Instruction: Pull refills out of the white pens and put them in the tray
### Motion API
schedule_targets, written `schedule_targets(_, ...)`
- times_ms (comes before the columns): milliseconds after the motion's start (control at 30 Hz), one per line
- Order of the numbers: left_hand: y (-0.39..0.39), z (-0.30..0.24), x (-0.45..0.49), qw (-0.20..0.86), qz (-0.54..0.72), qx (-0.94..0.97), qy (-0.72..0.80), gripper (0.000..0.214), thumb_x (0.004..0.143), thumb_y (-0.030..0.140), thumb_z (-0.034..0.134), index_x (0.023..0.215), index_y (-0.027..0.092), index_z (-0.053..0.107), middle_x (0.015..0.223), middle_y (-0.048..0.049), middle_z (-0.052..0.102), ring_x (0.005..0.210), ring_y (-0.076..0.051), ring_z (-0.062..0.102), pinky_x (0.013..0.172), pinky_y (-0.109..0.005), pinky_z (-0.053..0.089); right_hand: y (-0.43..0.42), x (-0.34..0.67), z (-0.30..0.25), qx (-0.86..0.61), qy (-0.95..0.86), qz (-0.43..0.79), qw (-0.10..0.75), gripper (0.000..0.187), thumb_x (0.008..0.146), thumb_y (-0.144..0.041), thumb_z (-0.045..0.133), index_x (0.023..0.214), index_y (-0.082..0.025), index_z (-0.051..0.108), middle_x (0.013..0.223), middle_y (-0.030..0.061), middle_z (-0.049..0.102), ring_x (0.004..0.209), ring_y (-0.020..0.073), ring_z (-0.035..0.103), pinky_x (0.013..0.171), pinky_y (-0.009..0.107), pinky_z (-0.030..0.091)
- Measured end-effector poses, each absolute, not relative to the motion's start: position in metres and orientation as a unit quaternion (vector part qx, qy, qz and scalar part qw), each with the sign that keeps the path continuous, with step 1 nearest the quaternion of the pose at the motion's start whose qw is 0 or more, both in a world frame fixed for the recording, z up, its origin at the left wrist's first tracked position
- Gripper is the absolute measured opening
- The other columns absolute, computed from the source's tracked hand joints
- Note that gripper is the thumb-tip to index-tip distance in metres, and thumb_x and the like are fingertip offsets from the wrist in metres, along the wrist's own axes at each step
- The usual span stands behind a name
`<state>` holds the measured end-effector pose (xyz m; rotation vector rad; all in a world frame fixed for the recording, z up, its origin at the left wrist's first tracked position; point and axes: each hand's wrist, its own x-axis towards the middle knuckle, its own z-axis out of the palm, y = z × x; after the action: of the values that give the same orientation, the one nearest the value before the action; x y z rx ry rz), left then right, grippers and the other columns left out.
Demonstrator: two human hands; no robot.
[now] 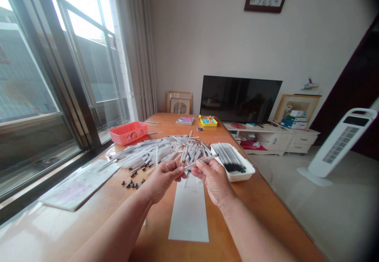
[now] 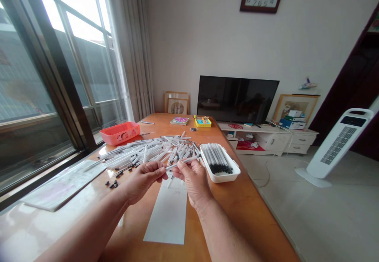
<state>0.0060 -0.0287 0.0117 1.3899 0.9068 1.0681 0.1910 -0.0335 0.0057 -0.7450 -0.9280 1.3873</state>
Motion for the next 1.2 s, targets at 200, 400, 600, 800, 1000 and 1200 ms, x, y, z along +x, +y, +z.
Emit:
schedule_targets(200,-0.028,0.013,0.004,0.551,0.435,0.599,0.385,0.026,0.084,0.042,0.07,0.084,0.016,0.071,0.079,-0.0059,0.07,0.074,-0.016,0.055,0.074,-0.03,0.039,-0.035,0.191,0.006,-0.328,-0.406,0.596,0.61,0.034,0.075,-0.045,0.082,0.09,-0.018,0.066,0.088,0.003,0.072,0.082,0.0163,0.069,0.082,0.033,0.057)
schedule_targets(400,-0.027,0.016,-0.001,0.555,0.431,0.592,0.394,0.027,0.085,0.043,0.069,0.084,0.016,0.069,0.081,-0.0057,0.069,0.075,-0.015,0.053,0.075,-0.03,0.039,-0.033,0.193,0.006,-0.343,-0.422,0.598,0.589,0.038,0.075,-0.048,0.081,0.093,-0.018,0.066,0.086,0.0043,0.072,0.08,0.0169,0.069,0.078,0.032,0.055)
schedule_targets(600,-0.025,0.02,-0.005,0.568,0.445,0.558,0.409,0.026,0.081,0.041,0.073,0.078,0.016,0.069,0.074,-0.0049,0.066,0.066,-0.013,0.047,0.066,-0.028,0.036,-0.027,0.203,0.009,-0.365,-0.401,0.543,0.641,0.039,0.076,-0.054,0.077,0.09,-0.02,0.065,0.076,0.0025,0.072,0.062,0.0122,0.062,0.06,0.024,0.048)
schedule_targets(800,-0.021,0.016,-0.009,0.567,0.451,0.552,0.414,0.027,0.081,0.043,0.073,0.078,0.017,0.068,0.074,-0.0056,0.066,0.064,-0.013,0.048,0.063,-0.028,0.037,-0.021,0.213,0.012,-0.359,-0.361,0.53,0.677,0.029,0.08,-0.046,0.074,0.088,-0.019,0.068,0.07,0.0017,0.069,0.057,0.0106,0.057,0.053,0.022,0.044)
schedule_targets(1000,-0.02,0.015,-0.009,0.581,0.481,0.519,0.403,0.026,0.079,0.041,0.076,0.083,0.016,0.069,0.076,-0.0049,0.066,0.064,-0.012,0.048,0.062,-0.025,0.037,-0.019,0.217,0.014,-0.36,-0.341,0.55,0.672,0.023,0.077,-0.036,0.075,0.087,-0.016,0.07,0.071,0.0032,0.069,0.06,0.0108,0.058,0.055,0.021,0.044)
schedule_targets(1200,-0.018,0.013,-0.01,0.603,0.518,0.462,0.392,0.03,0.077,0.038,0.079,0.096,0.015,0.072,0.081,-0.0072,0.071,0.068,-0.012,0.054,0.066,-0.024,0.041,-0.018,0.218,0.012,-0.38,-0.344,0.552,0.658,0.028,0.072,-0.036,0.079,0.088,-0.015,0.07,0.073,0.0051,0.071,0.06,0.0111,0.059,0.055,0.021,0.046)
